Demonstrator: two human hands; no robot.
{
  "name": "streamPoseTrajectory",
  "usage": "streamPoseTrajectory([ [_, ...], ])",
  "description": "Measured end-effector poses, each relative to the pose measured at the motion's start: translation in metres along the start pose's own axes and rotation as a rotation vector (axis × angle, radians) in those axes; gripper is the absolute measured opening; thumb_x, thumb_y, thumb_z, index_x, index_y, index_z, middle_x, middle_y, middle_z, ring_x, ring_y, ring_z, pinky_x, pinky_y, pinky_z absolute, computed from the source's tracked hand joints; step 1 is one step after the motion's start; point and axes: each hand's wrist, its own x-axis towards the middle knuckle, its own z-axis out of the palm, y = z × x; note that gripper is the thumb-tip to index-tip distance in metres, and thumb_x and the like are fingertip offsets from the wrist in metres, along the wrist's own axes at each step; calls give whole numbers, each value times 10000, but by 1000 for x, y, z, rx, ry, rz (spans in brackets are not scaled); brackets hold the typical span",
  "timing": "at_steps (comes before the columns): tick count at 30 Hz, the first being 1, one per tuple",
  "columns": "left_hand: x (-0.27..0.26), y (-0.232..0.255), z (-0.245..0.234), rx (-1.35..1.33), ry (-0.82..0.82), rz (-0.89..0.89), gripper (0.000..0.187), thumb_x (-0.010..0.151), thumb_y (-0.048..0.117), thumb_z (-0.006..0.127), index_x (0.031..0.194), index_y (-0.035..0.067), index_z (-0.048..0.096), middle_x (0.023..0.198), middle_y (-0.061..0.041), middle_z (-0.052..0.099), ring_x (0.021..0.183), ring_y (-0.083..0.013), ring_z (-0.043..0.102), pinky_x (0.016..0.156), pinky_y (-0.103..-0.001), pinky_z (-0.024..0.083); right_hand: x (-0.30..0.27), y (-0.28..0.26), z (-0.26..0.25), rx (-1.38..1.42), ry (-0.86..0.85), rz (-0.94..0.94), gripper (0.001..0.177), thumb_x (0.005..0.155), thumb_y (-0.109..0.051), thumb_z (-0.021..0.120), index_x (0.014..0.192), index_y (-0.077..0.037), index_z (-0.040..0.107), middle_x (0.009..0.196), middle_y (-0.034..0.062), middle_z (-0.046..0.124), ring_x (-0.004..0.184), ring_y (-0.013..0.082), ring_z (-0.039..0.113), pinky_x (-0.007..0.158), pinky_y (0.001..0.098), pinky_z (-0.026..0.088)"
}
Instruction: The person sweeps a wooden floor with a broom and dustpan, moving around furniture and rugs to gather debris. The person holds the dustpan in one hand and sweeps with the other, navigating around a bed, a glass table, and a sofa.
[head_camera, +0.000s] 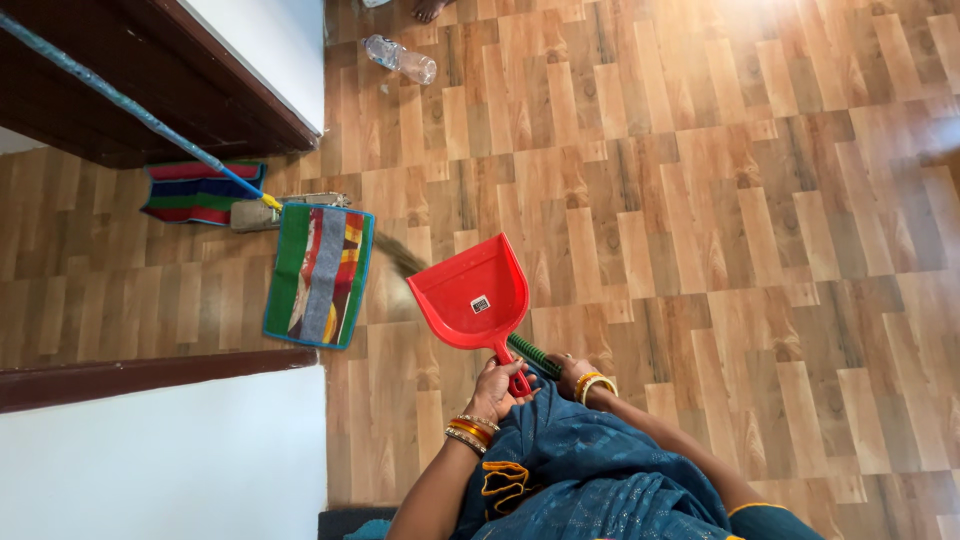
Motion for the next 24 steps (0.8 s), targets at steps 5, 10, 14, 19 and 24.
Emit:
streamPoseTrajectory([
  [5, 7, 2, 16, -5, 13, 7, 302, 976, 123, 646, 1230, 136, 483, 1071, -97, 635, 928, -272, 675, 752, -562, 624, 14, 30, -35, 135, 114, 105, 590, 758, -258, 830, 1325, -270, 668, 1112, 173, 753, 1014, 351, 730, 886, 427, 582],
  [10, 7, 4, 34, 3, 34, 11, 306, 971, 112, 642, 1228, 126, 477, 1066, -109, 637, 927, -280, 681, 757, -570, 621, 20, 60, -77, 598, 169, 539, 685, 754, -65, 818, 1387, -262, 646, 962, 164, 776, 659, 245, 693, 590, 407, 588],
  [14, 12, 4, 48, -12, 35, 1, 299, 964, 107, 643, 1218, 140, 490, 1055, -108, 628, 915, -274, 668, 753, -570, 619, 19, 93, -118, 739, 322, 653, 674, 773, -46, 801, 1402, -219, 631, 963, 144, 746, 592, 214, 660, 531, 379, 570],
  [19, 23, 2, 69, 10, 15, 8, 280, 969, 110, 646, 1209, 116, 502, 1053, -117, 626, 915, -280, 667, 767, -576, 629, 21, 109, -131, 558, 515, 605, 682, 794, -161, 769, 1445, -215, 571, 1028, 190, 743, 749, 284, 731, 679, 425, 605],
  [24, 36, 0, 90, 50, 38, -41, 284, 967, 129, 644, 1216, 141, 508, 1087, -108, 627, 968, -286, 653, 789, -569, 606, -16, 123, -97, 262, 442, 461, 774, 804, -307, 749, 1513, -295, 440, 1072, 252, 727, 973, 434, 713, 884, 499, 572],
])
